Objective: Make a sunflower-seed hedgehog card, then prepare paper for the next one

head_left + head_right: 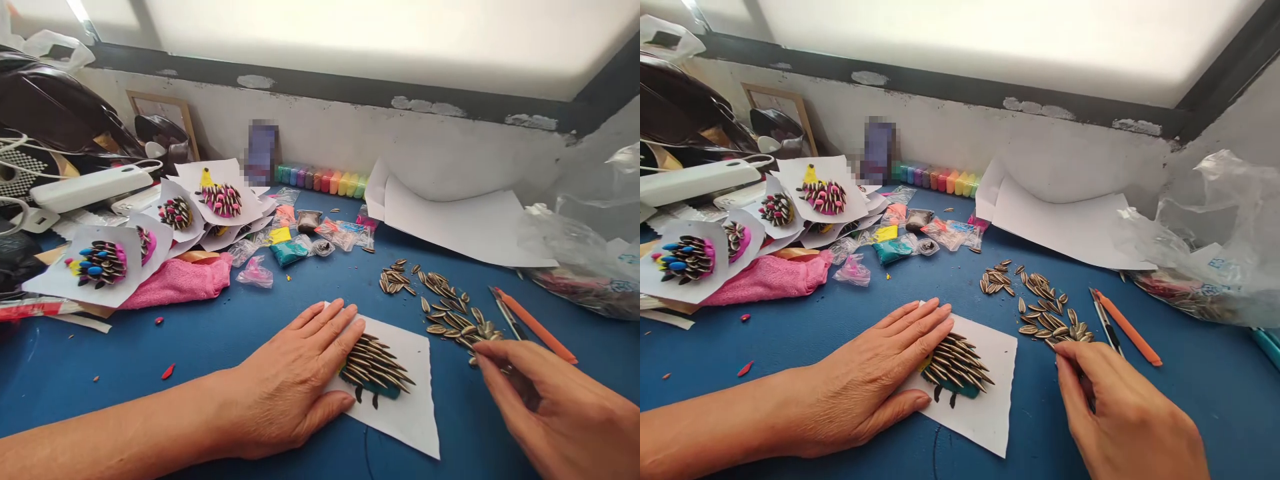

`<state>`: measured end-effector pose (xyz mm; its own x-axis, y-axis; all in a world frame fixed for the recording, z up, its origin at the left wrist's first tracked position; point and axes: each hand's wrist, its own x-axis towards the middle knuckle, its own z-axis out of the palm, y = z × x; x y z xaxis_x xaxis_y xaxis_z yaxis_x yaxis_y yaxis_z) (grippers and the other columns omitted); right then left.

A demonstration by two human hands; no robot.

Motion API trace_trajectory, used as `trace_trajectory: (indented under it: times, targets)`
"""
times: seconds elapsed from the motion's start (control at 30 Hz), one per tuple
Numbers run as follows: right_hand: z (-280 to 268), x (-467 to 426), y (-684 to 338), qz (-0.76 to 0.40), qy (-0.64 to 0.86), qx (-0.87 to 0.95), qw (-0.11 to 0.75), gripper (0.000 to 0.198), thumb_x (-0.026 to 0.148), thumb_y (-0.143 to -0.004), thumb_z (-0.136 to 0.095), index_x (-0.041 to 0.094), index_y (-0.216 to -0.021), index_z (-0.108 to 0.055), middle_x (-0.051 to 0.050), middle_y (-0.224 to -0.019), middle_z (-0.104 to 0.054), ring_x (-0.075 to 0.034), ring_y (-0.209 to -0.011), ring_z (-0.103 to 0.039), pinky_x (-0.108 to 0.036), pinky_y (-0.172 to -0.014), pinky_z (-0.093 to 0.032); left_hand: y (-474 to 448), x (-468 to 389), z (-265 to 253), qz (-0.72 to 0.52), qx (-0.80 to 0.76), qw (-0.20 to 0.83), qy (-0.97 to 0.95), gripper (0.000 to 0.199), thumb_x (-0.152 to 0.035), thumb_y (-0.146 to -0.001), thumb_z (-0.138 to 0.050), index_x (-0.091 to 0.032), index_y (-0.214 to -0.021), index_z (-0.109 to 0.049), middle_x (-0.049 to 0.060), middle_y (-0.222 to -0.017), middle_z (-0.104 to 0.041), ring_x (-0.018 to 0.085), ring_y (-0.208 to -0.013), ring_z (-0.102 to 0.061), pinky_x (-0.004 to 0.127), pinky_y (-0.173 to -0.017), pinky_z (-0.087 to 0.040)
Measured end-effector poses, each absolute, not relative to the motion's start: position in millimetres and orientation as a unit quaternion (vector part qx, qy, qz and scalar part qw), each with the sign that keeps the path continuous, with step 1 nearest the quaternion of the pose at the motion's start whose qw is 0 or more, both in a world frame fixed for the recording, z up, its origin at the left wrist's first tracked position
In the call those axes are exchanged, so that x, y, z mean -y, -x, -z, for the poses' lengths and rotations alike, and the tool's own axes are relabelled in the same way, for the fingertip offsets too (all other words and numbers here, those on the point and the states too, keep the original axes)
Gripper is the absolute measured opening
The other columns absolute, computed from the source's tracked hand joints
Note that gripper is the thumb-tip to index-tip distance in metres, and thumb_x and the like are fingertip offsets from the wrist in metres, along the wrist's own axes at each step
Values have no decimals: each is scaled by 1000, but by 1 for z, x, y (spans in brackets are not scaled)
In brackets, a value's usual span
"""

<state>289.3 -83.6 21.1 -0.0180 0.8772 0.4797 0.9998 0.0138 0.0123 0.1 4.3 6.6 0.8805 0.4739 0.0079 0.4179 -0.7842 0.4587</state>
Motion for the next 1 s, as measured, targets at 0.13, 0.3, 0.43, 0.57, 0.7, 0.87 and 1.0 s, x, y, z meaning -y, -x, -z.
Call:
trace_trajectory:
  times: [0.13, 0.3, 0.43, 0.57, 0.7, 0.87, 1.0]
  targets:
    - [-25, 78, -284, 206, 656, 715, 126, 43, 46, -100, -33, 26, -85, -68, -1, -74, -75, -17, -52, -69, -29, -38, -47, 0, -3, -5, -55, -239, 223, -944, 72, -40, -98, -47, -14, -158, -18, 15, -163, -18, 29, -153, -11, 48, -125, -17]
    - [-30, 76, -283, 189, 646, 726, 140, 48, 48, -102, -32, 26, -81, -70, 1, -75, -75, -16, -58, -72, -26, -41, -51, 3, -1, 1, -72, -234, 201, -948, 76, -40, -99, -46, -19, -160, -7, 13, -165, -12, 27, -153, -10, 47, -125, -18]
    - [-24, 73, -293, 195, 663, 709, 140, 53, 50, -103, -29, 24, -89, -73, -4, -85, -73, -17, -69, -72, -28, -47, -51, 3, -2, 1, -78, -229, 197, -950, 77, -40, -99, -47, -22, -160, -2, 12, -165, -13, 28, -152, -12, 47, -125, -19]
    - [-14, 66, -295, 166, 661, 716, 148, 48, 48, -102, -34, 21, -100, -74, -7, -93, -68, -18, -76, -68, -30, -55, -51, 1, -4, -1, -75, -227, 204, -949, 78, -40, -99, -48, -22, -160, -4, 12, -164, -15, 29, -152, -14, 49, -125, -20]
    - [-12, 56, -290, 143, 646, 733, 160, 38, 38, -101, -40, 20, -104, -74, -9, -96, -66, -20, -82, -66, -33, -64, -52, 1, -4, 1, -82, -226, 204, -949, 77, -40, -99, -47, -23, -160, -4, 12, -165, -14, 29, -152, -14, 49, -125, -20]
    - [-11, 48, -283, 97, 641, 746, 150, 30, 32, -99, -45, 20, -100, -72, -9, -94, -67, -22, -84, -64, -39, -76, -53, 2, -3, 2, -89, -223, 206, -949, 78, -41, -99, -49, -23, -160, -4, 12, -164, -15, 30, -152, -14, 49, -124, -19]
    - [-10, 46, -280, 85, 645, 745, 144, 23, 29, -98, -48, 20, -92, -68, -8, -90, -67, -22, -82, -63, -40, -77, -53, 2, -2, 2, -83, -225, 203, -950, 76, -41, -99, -48, -21, -160, -8, 13, -165, -14, 29, -152, -12, 49, -125, -18]
